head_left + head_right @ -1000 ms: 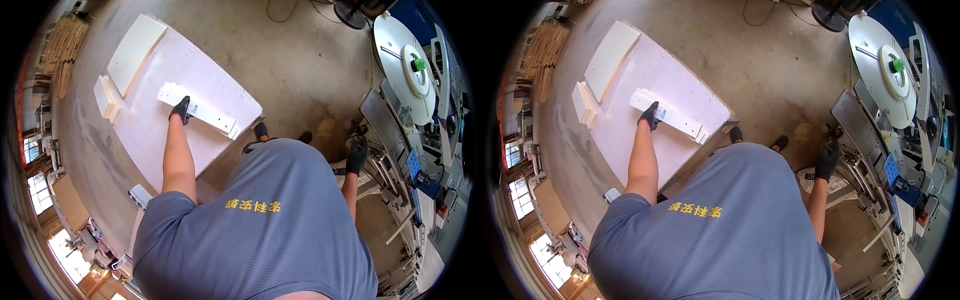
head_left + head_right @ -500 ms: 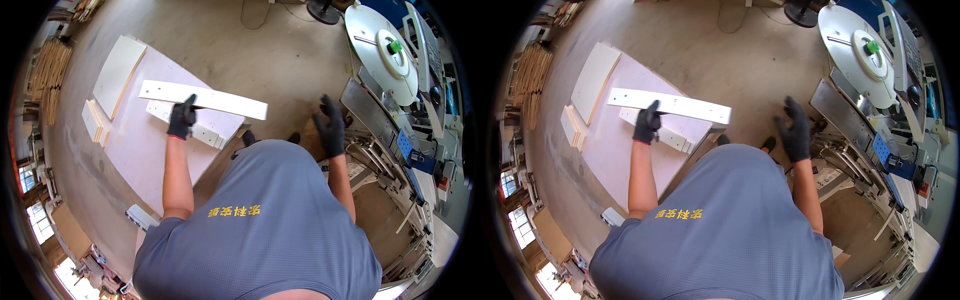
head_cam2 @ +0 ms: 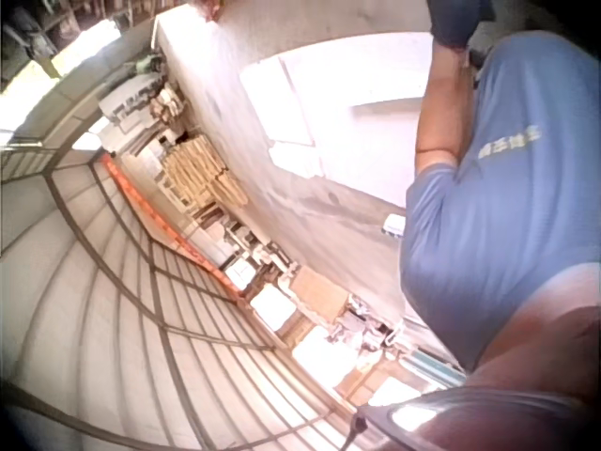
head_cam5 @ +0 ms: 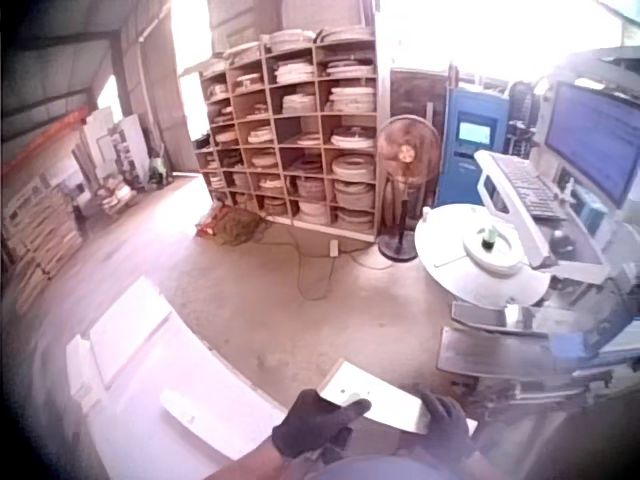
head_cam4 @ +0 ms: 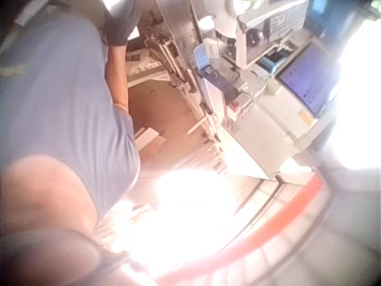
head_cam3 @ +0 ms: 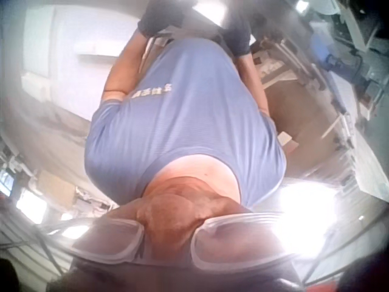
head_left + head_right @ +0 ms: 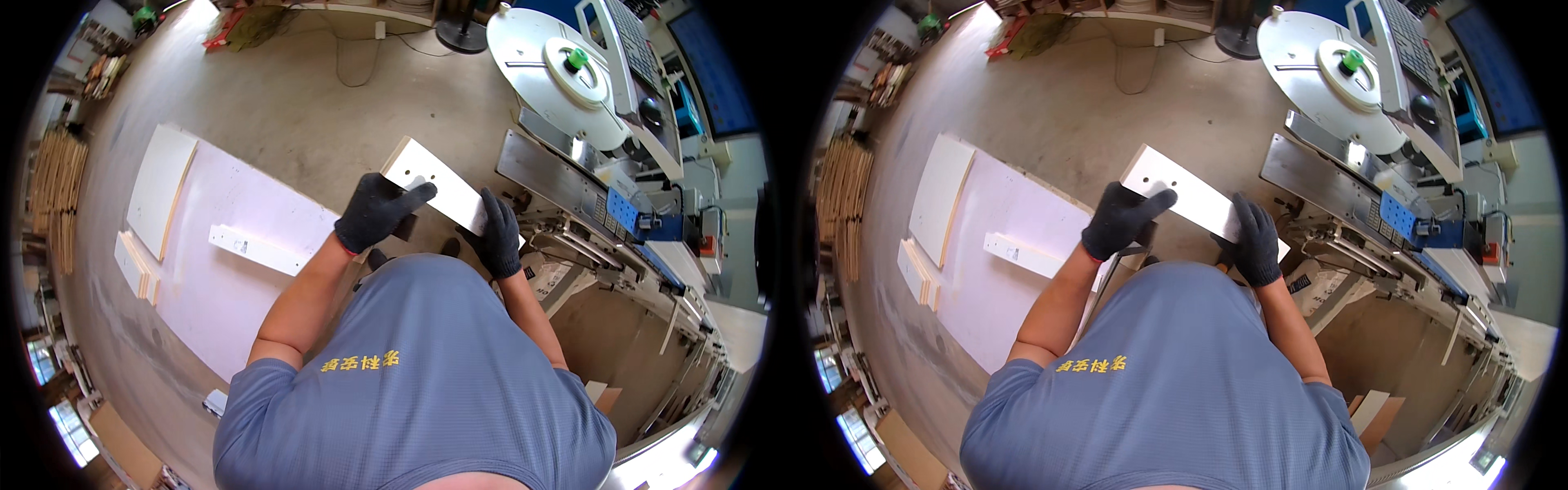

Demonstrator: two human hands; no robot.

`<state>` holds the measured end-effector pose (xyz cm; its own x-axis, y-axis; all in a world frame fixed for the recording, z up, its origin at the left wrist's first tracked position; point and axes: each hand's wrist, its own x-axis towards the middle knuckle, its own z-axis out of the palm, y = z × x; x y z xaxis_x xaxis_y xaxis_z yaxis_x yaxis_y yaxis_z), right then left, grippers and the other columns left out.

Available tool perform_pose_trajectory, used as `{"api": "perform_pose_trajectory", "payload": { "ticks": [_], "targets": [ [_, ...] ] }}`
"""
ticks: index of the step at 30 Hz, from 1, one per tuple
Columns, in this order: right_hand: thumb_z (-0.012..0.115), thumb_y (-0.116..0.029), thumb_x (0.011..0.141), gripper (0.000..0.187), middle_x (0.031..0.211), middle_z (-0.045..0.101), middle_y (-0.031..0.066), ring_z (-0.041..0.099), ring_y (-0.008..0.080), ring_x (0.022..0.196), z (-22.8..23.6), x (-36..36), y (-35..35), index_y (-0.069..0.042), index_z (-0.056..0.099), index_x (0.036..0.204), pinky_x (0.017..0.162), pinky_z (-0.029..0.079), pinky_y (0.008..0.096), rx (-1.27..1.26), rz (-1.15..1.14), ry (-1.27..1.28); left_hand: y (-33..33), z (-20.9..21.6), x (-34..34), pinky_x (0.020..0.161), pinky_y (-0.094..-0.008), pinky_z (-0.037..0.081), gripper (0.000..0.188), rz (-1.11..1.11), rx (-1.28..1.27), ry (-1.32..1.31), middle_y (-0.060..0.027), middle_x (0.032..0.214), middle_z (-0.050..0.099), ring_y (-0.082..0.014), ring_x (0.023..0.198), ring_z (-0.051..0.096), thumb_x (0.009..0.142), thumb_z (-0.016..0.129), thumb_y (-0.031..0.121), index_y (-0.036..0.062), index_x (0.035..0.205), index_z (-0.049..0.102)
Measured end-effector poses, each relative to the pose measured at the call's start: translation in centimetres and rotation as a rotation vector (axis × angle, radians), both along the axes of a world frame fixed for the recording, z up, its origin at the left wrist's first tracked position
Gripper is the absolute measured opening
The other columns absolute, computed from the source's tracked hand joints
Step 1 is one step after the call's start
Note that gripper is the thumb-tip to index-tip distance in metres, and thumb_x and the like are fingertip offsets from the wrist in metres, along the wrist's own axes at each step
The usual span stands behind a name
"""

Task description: The person operates a woodworking machine to process white rectangular planks. They feed the planks into the machine, retrieve them, and place them onto a conveyor belt. The person wears black gloves and handles the planks one at a time throughout the process.

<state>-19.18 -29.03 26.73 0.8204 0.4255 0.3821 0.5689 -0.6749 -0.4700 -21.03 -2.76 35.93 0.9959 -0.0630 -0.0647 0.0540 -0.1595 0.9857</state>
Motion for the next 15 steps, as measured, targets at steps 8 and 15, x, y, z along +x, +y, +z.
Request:
{"api": "perform_pose_trajectory", "payload": {
  "ticks": [8,15],
  "targets": [
    [0.086,-0.027,0.065,0.083,0.119,0.060,0.0184,0.057,0.0380,0.108,0.0,-2.6,-4.1,-0.003,0.050,0.136,0.092,0.047,0.0463,0.066,-0.086,-0.018,-1.7,-0.2,2.8,0.072,-0.0272,0.050,0.051,-0.030,0.274,-0.276,-0.0095,0.091,0.071,-0.0075,0.079,0.060,0.089,0.070,0.015,0.0013,0.137,0.055],
    [0.074,-0.036,0.080,0.074,0.119,0.058,0.0218,0.060,0.0405,0.104,-3.2,-4.3,-9.4,-0.008,0.046,0.143,0.086,0.049,0.0465,0.156,-0.628,0.179,-0.7,-8.0,2.7,0.083,-0.0354,0.054,0.028,-0.385,0.377,-0.088,-0.0162,0.106,0.071,-0.0298,0.095,0.069,0.094,0.062,0.023,0.0006,0.111,0.068]
  ]
}}
